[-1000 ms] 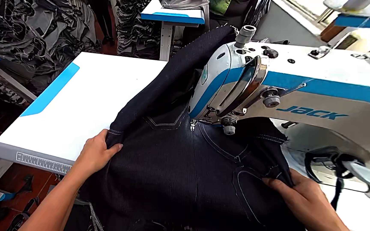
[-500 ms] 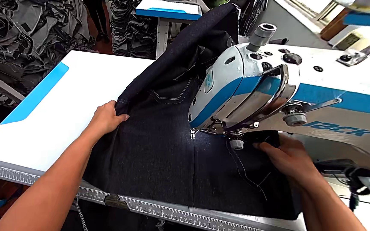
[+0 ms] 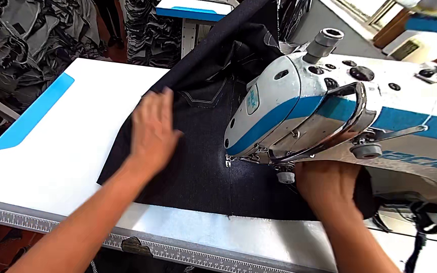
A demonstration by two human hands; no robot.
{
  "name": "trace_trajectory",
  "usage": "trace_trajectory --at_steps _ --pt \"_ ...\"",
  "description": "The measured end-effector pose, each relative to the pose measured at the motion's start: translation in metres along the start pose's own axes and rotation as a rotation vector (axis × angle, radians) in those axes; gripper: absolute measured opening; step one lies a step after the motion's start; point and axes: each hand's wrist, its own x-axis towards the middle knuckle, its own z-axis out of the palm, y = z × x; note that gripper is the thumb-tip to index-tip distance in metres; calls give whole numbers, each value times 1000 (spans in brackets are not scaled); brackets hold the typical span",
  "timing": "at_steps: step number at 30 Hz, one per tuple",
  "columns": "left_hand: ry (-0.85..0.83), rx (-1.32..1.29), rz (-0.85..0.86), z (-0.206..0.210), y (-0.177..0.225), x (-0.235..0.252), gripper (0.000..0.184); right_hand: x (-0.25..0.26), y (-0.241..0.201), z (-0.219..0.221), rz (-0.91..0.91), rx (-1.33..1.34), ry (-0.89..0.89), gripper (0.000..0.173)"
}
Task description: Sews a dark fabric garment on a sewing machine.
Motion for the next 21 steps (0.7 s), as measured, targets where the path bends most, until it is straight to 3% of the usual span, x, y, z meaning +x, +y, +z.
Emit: trace_trajectory --at_steps 3,5,11,15,18,21 --pt "-228 -168 207 32 48 -56 82 -34 -30 17 -171 256 -113 51" --pt "-369 -116 263 44 52 -73 87 -42 -32 32 -209 366 -232 61" --pt "-385 -67 268 48 41 -63 87 -31 -24 38 -210 338 -276 71" --pt "-435 -105 261 59 30 -28 85 -6 -13 61 -172 346 -374 59" --pt "-474 -116 265 66 22 0 82 8 14 106 -174 267 -487 43" --pt "-486 -104 265 74 16 22 80 20 32 135 -18 224 -622 37"
